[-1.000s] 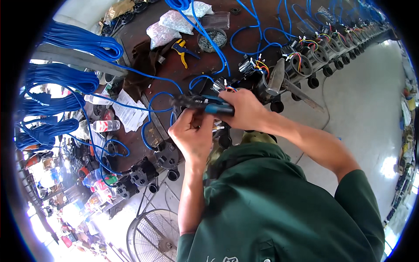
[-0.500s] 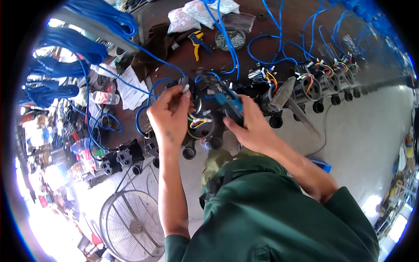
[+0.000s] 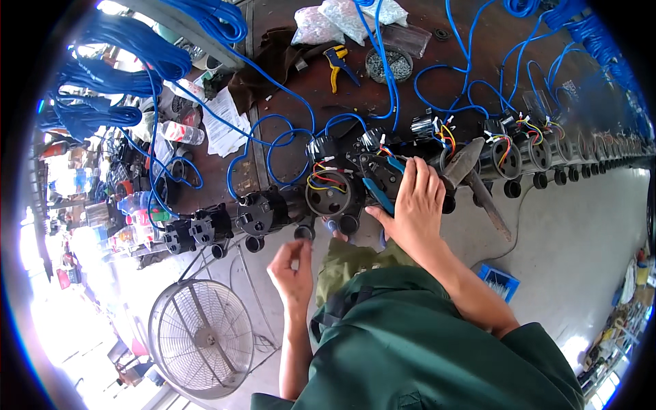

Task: The person assembles internal components for circular electronic units on a production line using wire strippers, pliers, and a pneumatic screwdriver.

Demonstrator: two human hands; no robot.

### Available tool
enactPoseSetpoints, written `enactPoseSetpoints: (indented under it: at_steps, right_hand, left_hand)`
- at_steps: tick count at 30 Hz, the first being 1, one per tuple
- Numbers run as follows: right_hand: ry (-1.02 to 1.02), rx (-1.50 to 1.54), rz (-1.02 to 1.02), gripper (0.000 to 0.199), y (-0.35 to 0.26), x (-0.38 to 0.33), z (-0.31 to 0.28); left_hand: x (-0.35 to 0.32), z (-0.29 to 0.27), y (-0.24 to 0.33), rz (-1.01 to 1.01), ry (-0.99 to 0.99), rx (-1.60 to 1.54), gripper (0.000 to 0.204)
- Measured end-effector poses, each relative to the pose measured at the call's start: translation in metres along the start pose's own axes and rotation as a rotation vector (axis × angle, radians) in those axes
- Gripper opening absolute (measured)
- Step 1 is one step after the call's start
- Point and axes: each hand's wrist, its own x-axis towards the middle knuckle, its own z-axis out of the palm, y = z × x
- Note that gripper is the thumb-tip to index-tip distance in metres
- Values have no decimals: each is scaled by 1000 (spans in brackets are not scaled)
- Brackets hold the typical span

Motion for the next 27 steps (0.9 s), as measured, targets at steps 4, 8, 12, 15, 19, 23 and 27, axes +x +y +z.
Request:
enactPoseSetpoints:
  at_steps: [4, 8, 12, 15, 19, 23, 27]
  right_hand:
    - [331, -147, 36, 89, 44, -4, -35]
    - [23, -385, 408, 77, 144, -32, -39]
    - [-115, 28, 404, 59, 144, -30, -58]
    - [67, -206, 304, 55, 119, -62, -76]
    - [102, 245, 526, 41, -27, -130, -110]
    - [-345, 1023, 703, 26, -137, -172, -71]
    - [-705, 1381, 1241, 48, -157, -193, 24]
  left_hand:
    - [-24, -11, -59, -282, -63, -60, 22]
    - [-5, -9, -122, -495, -34, -124, 57]
    - [56, 25, -153, -628, -215, -188, 67]
    - [73, 50, -188, -562, -361, 28, 42]
    - [72, 38, -198, -405, -412, 82, 57]
    - [84, 23, -205, -377, -503, 109, 56]
    - [80, 17, -199, -346, -487, 150, 52]
